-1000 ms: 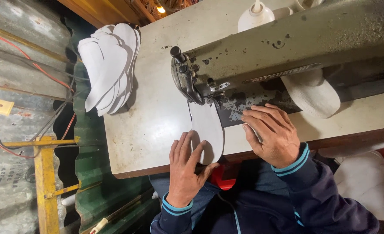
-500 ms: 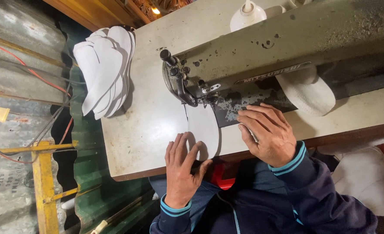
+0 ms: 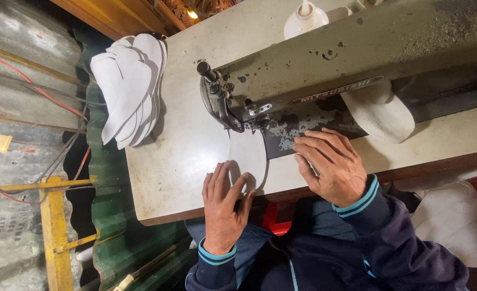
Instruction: The person is using an industrial sewing machine to stitch the edges of white shoe insoles.
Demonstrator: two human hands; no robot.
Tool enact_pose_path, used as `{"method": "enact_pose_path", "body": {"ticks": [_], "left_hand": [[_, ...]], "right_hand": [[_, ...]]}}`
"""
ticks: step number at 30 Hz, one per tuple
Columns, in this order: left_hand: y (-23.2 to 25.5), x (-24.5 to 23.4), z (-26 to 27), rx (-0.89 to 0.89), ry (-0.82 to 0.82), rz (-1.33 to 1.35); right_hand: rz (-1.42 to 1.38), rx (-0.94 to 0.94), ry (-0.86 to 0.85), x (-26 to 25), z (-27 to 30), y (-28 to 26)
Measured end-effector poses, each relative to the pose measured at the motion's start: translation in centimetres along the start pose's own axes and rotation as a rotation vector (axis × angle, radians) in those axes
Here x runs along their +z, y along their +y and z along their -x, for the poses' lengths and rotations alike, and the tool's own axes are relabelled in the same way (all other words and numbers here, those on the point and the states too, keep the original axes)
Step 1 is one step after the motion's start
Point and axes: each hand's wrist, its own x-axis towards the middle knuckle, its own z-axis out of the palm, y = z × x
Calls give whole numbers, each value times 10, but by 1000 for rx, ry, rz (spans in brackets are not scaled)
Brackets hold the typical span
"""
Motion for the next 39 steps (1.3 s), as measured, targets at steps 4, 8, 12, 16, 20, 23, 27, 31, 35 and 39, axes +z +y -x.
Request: {"method": "enact_pose_path", "body": {"ticks": [4,8,12,16,20,23,27,31,35,39], "left_hand": [[0,1,-4,3,9,3],[-1,3,-7,10,4,-1],[-3,7,-9,4,7,9],[-6,8,-11,7,1,9],[-7,6,-13,10,5,11],[-9,6,-14,25,-3,14],[-7,7,-17,5,-6,-7],[-8,11,-16,18,-4,-1],[-17,15,-18,30,0,-82],[-23,17,-20,26,-3,-96]], "right_hand": [[-17,1,12,-1,-2,0],[-7,3,6,0,-1,0],[-12,-4,18,-1,-2,-1],[-20,4,7,-2,-3,-1],[-12,14,6,0,-2,0],[-31,5,20,-4,-4,0],[-72,-4,43,-6,-4,3],[-150,-9,83,-9,7,6],[-263,18,284,-22,24,10],[-172,21,393,-65,52,41]]}}
